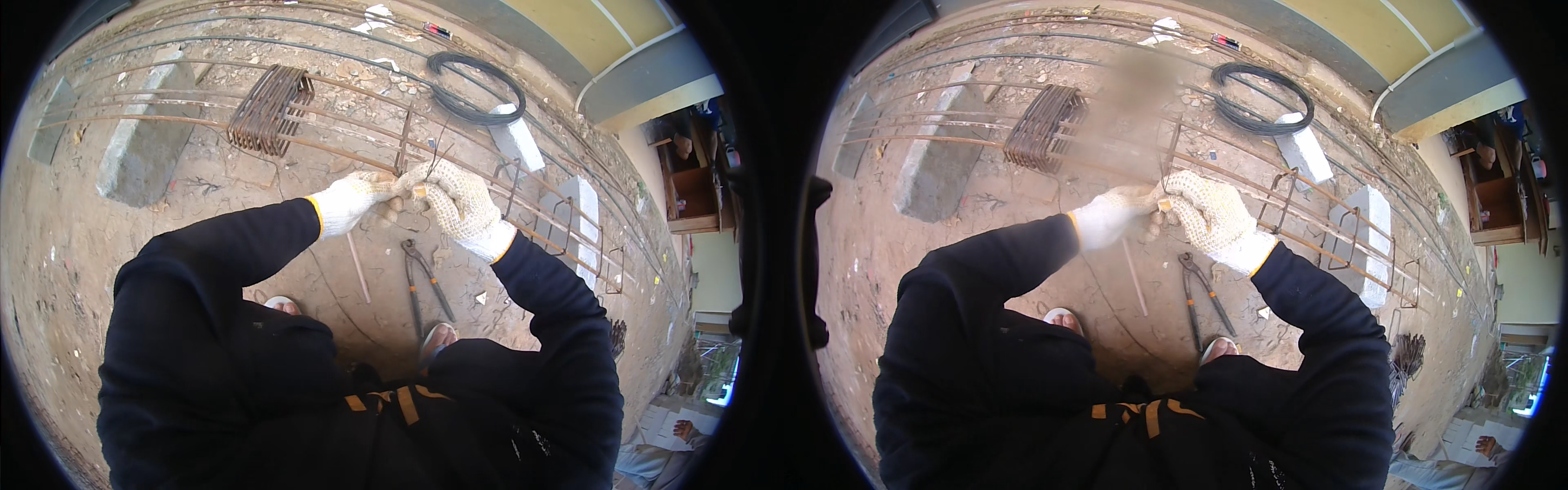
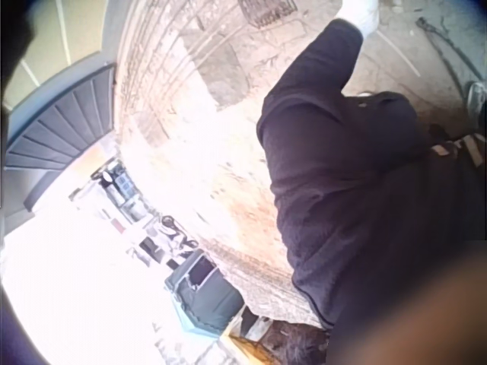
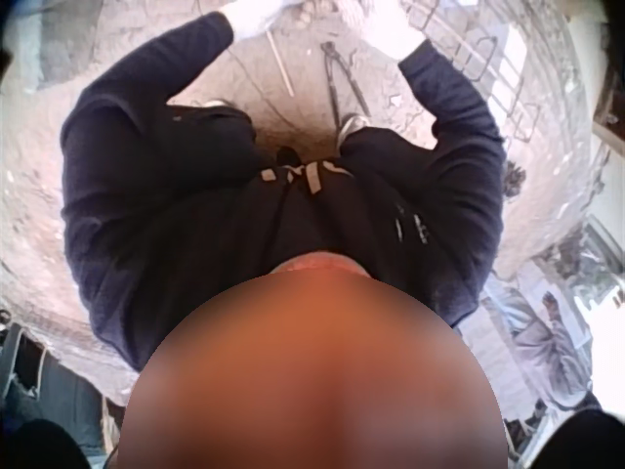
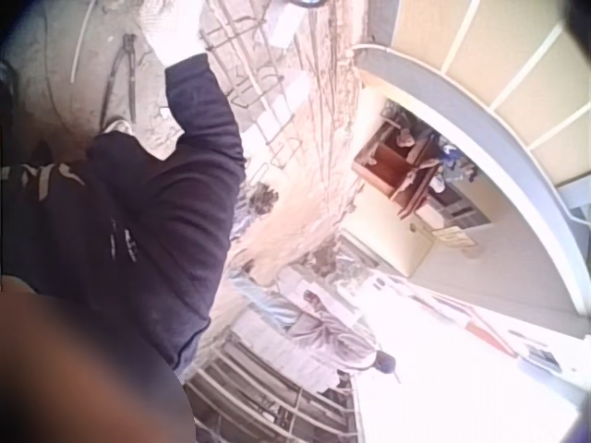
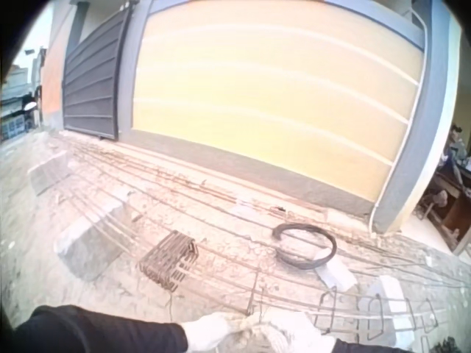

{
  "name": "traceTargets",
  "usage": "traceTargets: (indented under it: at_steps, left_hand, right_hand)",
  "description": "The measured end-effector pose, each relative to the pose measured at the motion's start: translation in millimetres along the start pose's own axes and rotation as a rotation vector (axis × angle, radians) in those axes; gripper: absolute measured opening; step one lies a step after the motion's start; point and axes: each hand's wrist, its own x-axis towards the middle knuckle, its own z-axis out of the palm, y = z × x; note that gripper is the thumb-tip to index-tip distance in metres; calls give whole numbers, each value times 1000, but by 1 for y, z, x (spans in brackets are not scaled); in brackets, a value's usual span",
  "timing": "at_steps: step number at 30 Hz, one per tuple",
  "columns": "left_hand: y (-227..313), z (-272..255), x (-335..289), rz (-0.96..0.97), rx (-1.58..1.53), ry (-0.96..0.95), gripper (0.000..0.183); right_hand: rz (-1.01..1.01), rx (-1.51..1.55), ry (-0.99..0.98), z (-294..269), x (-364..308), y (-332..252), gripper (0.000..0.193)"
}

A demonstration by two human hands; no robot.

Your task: The person assembles a rebar cage by placing U-shaped stirrups onto longitudinal bars and securing them with wire ties. They use pliers to twist and tighten the wire at each intersection, then place the completed cage onto a concrete block.

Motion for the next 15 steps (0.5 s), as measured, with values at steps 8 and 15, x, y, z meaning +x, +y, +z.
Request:
traceTargets:
  at_steps: [8,15]
  left_hand:
    - [4,-5,-2,8,-17,-20,18]
    - [9,-8,-2,1,40,52,19]
  right_hand:
    - [493,515,65,-21,39,24,17]
    - [-136,-146,-163,-25,-14,31,23]
